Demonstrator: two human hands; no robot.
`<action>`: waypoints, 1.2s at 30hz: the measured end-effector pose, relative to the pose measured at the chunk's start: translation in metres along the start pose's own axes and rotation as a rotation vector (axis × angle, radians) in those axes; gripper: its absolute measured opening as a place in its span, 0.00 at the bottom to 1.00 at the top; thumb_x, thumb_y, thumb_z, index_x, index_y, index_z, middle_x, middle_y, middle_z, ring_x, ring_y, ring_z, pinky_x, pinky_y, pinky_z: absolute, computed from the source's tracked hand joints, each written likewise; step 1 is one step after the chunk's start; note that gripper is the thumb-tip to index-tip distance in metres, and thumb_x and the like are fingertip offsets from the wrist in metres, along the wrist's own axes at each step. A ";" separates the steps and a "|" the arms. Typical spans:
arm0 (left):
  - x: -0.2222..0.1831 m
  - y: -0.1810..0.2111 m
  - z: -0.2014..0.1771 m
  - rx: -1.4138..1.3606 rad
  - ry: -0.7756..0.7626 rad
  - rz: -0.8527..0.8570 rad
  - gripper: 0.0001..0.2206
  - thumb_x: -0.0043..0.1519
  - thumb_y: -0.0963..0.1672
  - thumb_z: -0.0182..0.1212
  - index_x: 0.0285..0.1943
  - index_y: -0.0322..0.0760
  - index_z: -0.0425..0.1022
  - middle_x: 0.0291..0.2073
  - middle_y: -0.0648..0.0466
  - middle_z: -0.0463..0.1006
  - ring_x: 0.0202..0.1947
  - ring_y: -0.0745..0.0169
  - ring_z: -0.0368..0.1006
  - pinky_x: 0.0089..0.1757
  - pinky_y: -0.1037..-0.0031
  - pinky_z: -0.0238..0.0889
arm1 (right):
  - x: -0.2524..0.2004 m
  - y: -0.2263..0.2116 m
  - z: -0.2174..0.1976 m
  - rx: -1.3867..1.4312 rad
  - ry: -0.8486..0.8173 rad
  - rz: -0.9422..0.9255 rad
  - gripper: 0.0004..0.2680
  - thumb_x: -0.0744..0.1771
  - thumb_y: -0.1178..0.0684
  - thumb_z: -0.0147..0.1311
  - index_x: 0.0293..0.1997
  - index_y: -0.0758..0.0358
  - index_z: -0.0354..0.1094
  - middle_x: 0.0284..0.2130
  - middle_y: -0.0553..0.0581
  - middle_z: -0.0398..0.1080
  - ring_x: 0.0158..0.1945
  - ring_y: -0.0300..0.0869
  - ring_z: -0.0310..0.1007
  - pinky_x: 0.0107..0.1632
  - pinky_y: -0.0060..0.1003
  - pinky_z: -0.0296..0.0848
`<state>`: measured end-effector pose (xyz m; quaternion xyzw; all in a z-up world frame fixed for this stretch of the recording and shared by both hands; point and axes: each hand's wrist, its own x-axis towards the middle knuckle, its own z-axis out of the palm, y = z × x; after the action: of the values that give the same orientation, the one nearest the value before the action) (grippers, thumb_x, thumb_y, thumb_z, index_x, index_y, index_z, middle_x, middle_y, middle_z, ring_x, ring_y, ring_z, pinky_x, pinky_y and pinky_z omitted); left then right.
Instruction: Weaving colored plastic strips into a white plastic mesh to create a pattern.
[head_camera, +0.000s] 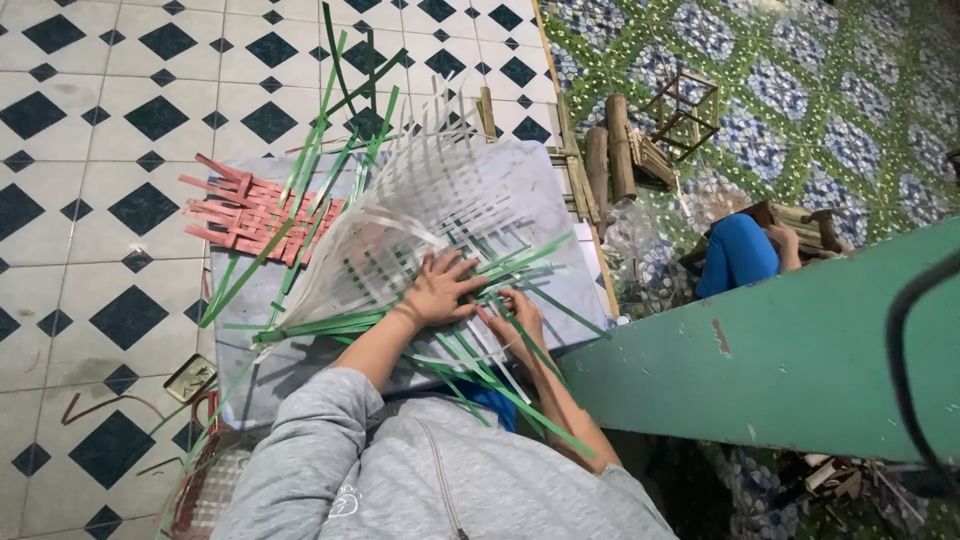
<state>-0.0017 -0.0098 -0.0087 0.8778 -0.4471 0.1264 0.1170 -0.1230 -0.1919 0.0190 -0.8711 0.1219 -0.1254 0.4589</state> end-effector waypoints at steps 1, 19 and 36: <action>0.001 0.000 0.004 -0.001 0.000 0.001 0.27 0.51 0.61 0.55 0.63 0.76 0.63 0.65 0.65 0.62 0.68 0.53 0.50 0.56 0.43 0.43 | 0.001 0.000 -0.001 -0.001 0.001 0.001 0.21 0.52 0.55 0.67 0.49 0.56 0.71 0.28 0.57 0.73 0.39 0.51 0.74 0.47 0.44 0.71; 0.016 0.003 -0.011 -0.061 -0.344 -0.081 0.26 0.54 0.60 0.53 0.65 0.78 0.58 0.64 0.62 0.56 0.69 0.49 0.44 0.58 0.35 0.37 | 0.003 0.008 0.003 -0.145 0.047 -0.208 0.10 0.59 0.55 0.62 0.42 0.52 0.77 0.31 0.55 0.75 0.38 0.52 0.73 0.47 0.42 0.69; 0.018 0.004 -0.006 -0.151 -0.354 -0.127 0.22 0.52 0.61 0.59 0.56 0.74 0.67 0.63 0.61 0.57 0.69 0.50 0.45 0.58 0.30 0.35 | 0.004 0.024 0.007 -0.224 0.036 -0.268 0.10 0.59 0.53 0.62 0.41 0.49 0.76 0.31 0.51 0.73 0.38 0.50 0.71 0.47 0.42 0.67</action>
<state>0.0048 -0.0238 0.0031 0.9014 -0.4127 -0.0714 0.1099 -0.1191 -0.2015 -0.0045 -0.9229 0.0263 -0.1867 0.3358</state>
